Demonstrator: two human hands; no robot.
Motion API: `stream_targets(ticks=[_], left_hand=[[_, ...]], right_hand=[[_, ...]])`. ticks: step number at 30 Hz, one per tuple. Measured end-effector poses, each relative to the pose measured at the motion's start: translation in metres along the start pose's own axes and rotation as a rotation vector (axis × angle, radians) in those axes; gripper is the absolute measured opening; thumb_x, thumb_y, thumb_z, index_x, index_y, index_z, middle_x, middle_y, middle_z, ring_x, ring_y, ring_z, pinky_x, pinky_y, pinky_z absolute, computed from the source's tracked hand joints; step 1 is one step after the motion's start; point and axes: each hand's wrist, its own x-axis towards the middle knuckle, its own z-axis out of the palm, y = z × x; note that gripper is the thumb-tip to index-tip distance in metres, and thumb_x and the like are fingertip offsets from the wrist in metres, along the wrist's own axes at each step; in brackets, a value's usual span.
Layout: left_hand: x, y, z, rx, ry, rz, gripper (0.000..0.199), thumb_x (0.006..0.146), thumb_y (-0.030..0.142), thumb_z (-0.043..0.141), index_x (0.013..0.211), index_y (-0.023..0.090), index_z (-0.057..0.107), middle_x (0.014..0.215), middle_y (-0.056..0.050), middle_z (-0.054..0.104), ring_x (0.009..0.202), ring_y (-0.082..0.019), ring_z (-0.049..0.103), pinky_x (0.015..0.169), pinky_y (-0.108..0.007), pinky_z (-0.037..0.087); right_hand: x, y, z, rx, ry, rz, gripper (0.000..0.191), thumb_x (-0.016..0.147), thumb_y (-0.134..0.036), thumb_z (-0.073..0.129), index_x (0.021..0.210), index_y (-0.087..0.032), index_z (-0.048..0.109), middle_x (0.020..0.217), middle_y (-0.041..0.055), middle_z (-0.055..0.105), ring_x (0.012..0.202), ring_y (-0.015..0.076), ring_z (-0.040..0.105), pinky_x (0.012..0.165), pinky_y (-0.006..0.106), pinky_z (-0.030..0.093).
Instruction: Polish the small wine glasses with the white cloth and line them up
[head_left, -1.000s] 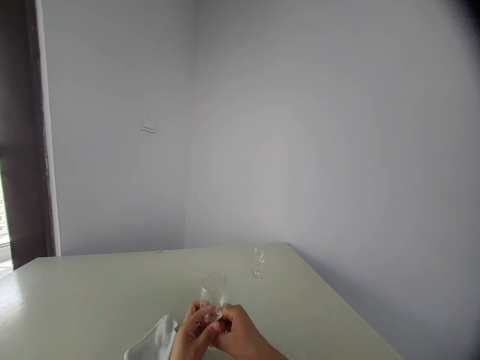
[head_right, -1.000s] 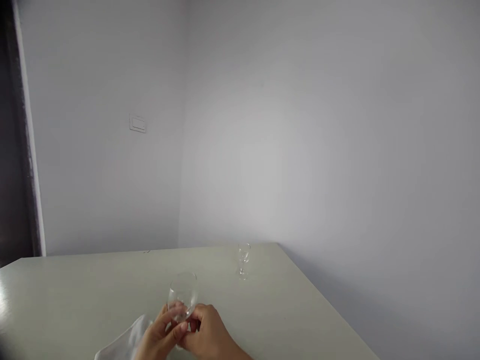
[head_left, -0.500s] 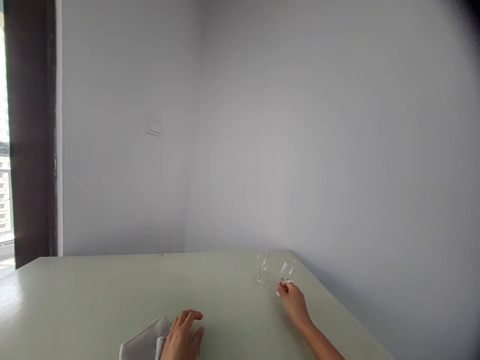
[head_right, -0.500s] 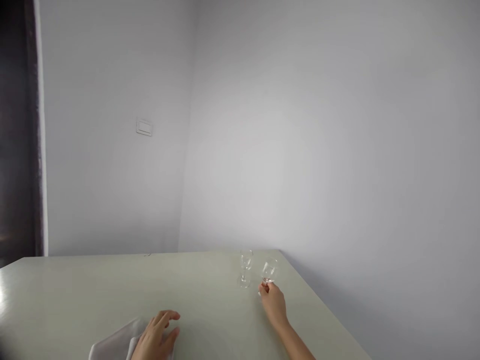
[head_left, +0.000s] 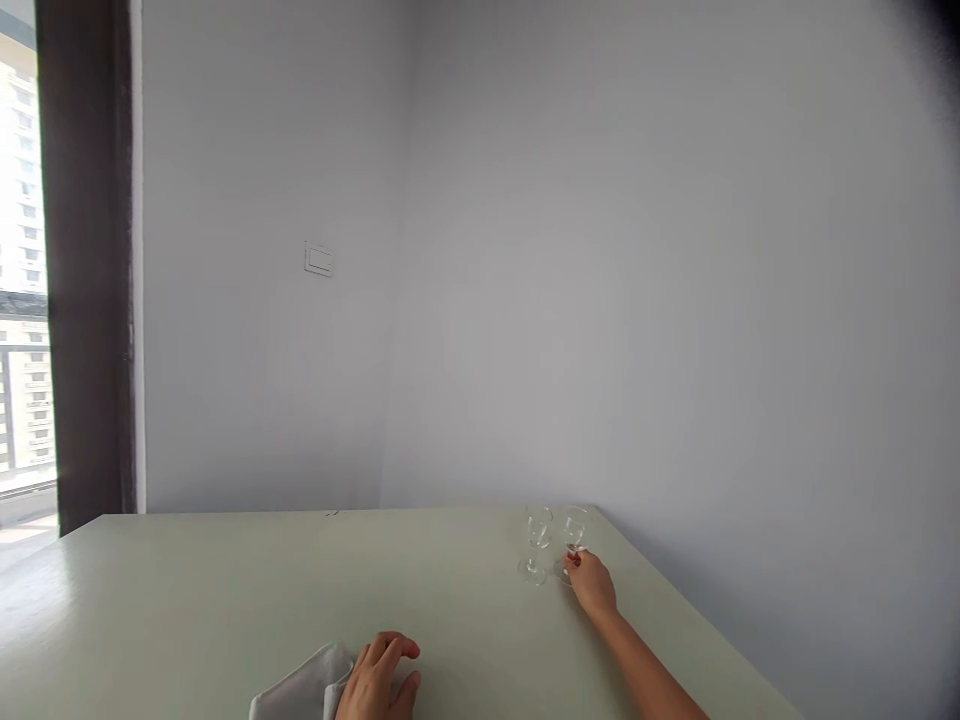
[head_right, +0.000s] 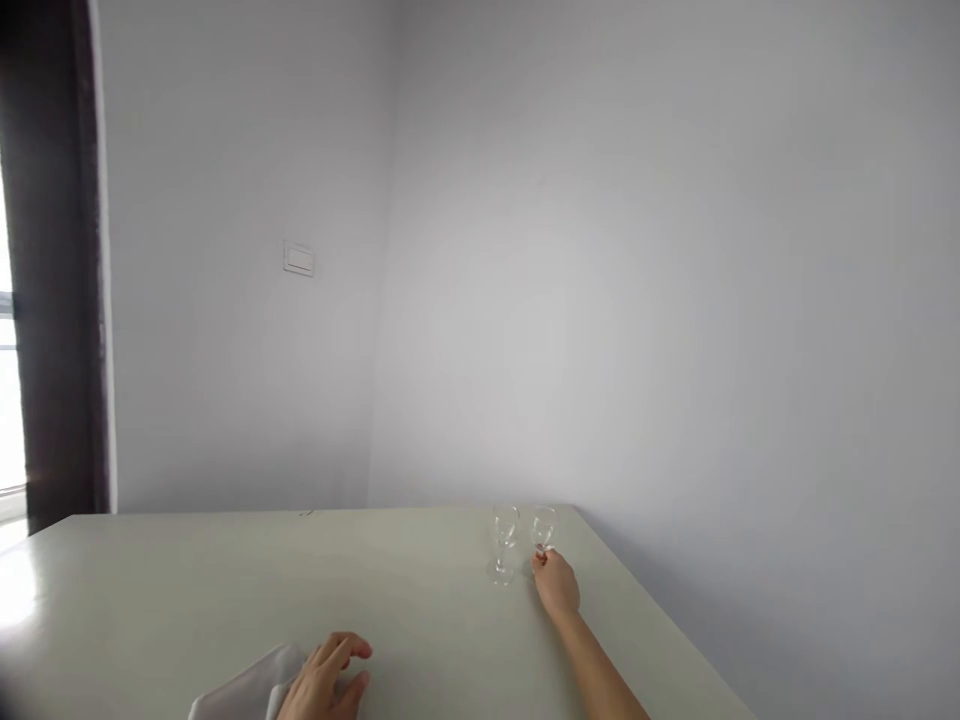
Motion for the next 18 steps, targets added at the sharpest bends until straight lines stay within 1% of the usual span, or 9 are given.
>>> stream_targets(ticks=[3, 5, 7, 9, 10, 12, 14, 16, 18], left_hand=[[-0.001, 0.000, -0.001, -0.019, 0.003, -0.015, 0.021, 0.076, 0.014, 0.044, 0.087, 0.024, 0.058, 0.099, -0.002, 0.061, 0.093, -0.018, 0.058, 0.078, -0.028, 0.043], [-0.002, 0.001, -0.003, -0.061, 0.025, -0.019, 0.021, 0.077, 0.016, 0.043, 0.088, 0.024, 0.058, 0.099, -0.002, 0.061, 0.093, -0.018, 0.058, 0.077, -0.028, 0.043], [-0.004, 0.004, -0.005, -0.119, 0.089, 0.006, 0.020, 0.079, 0.018, 0.042, 0.090, 0.024, 0.058, 0.099, -0.003, 0.061, 0.093, -0.019, 0.058, 0.078, -0.029, 0.044], [-0.007, 0.012, -0.009, -0.184, 0.184, 0.062, 0.021, 0.081, 0.021, 0.040, 0.092, 0.024, 0.059, 0.099, -0.004, 0.061, 0.093, -0.019, 0.057, 0.081, -0.033, 0.044], [-0.009, 0.018, -0.012, -0.220, 0.229, 0.091, 0.022, 0.083, 0.022, 0.039, 0.092, 0.024, 0.059, 0.099, -0.004, 0.060, 0.093, -0.020, 0.057, 0.081, -0.034, 0.045], [-0.014, 0.031, -0.020, -0.302, 0.297, 0.140, 0.021, 0.085, 0.026, 0.039, 0.092, 0.025, 0.059, 0.100, -0.005, 0.059, 0.093, -0.021, 0.056, 0.080, -0.036, 0.046], [-0.019, 0.043, -0.031, -0.386, 0.328, 0.174, 0.020, 0.087, 0.029, 0.040, 0.092, 0.025, 0.059, 0.099, -0.006, 0.058, 0.092, -0.020, 0.055, 0.079, -0.036, 0.047], [-0.023, 0.049, -0.045, -0.451, 0.357, 0.195, 0.019, 0.086, 0.030, 0.042, 0.091, 0.024, 0.059, 0.099, -0.006, 0.058, 0.090, -0.019, 0.055, 0.078, -0.035, 0.047], [-0.028, 0.046, -0.063, -0.487, 0.449, 0.168, 0.018, 0.085, 0.033, 0.045, 0.091, 0.024, 0.059, 0.105, -0.006, 0.056, 0.090, -0.019, 0.055, 0.077, -0.034, 0.047]], right_hand=[[-0.004, 0.002, -0.004, 0.045, 0.029, -0.001, 0.019, 0.087, -0.032, 0.055, 0.094, -0.015, 0.058, 0.084, 0.0009, 0.062, 0.073, 0.0144, 0.059, 0.071, 0.034, 0.049], [-0.015, 0.002, -0.008, 0.089, 0.092, 0.019, 0.023, 0.085, -0.032, 0.053, 0.100, -0.014, 0.054, 0.082, 0.0031, 0.061, 0.070, 0.0170, 0.060, 0.068, 0.034, 0.048], [-0.034, -0.002, -0.009, 0.138, 0.160, 0.012, 0.025, 0.085, -0.034, 0.045, 0.099, -0.015, 0.052, 0.080, 0.0068, 0.060, 0.068, 0.0220, 0.061, 0.064, 0.037, 0.047], [-0.061, -0.016, -0.006, 0.198, 0.179, -0.088, 0.023, 0.084, -0.036, 0.039, 0.092, -0.019, 0.052, 0.076, 0.0075, 0.060, 0.067, 0.0252, 0.061, 0.061, 0.038, 0.046], [-0.078, -0.026, -0.002, 0.230, 0.163, -0.175, 0.020, 0.082, -0.035, 0.039, 0.089, -0.021, 0.052, 0.074, 0.0060, 0.060, 0.066, 0.0249, 0.061, 0.061, 0.037, 0.046], [-0.115, -0.053, 0.008, 0.290, 0.094, -0.393, 0.014, 0.081, -0.031, 0.040, 0.084, -0.024, 0.051, 0.069, 0.0019, 0.060, 0.063, 0.0219, 0.059, 0.061, 0.034, 0.047], [-0.151, -0.084, 0.022, 0.328, -0.012, -0.636, 0.010, 0.079, -0.025, 0.043, 0.080, -0.025, 0.053, 0.070, -0.0005, 0.060, 0.062, 0.0183, 0.058, 0.060, 0.030, 0.048], [-0.184, -0.114, 0.039, 0.354, -0.100, -0.884, 0.015, 0.073, -0.017, 0.045, 0.078, -0.025, 0.057, 0.077, -0.0005, 0.062, 0.071, 0.0171, 0.059, 0.065, 0.028, 0.048], [-0.209, -0.137, 0.060, 0.384, -0.141, -1.139, 0.021, 0.067, -0.013, 0.047, 0.079, -0.025, 0.058, 0.082, -0.0012, 0.065, 0.076, 0.0163, 0.059, 0.071, 0.027, 0.048]])
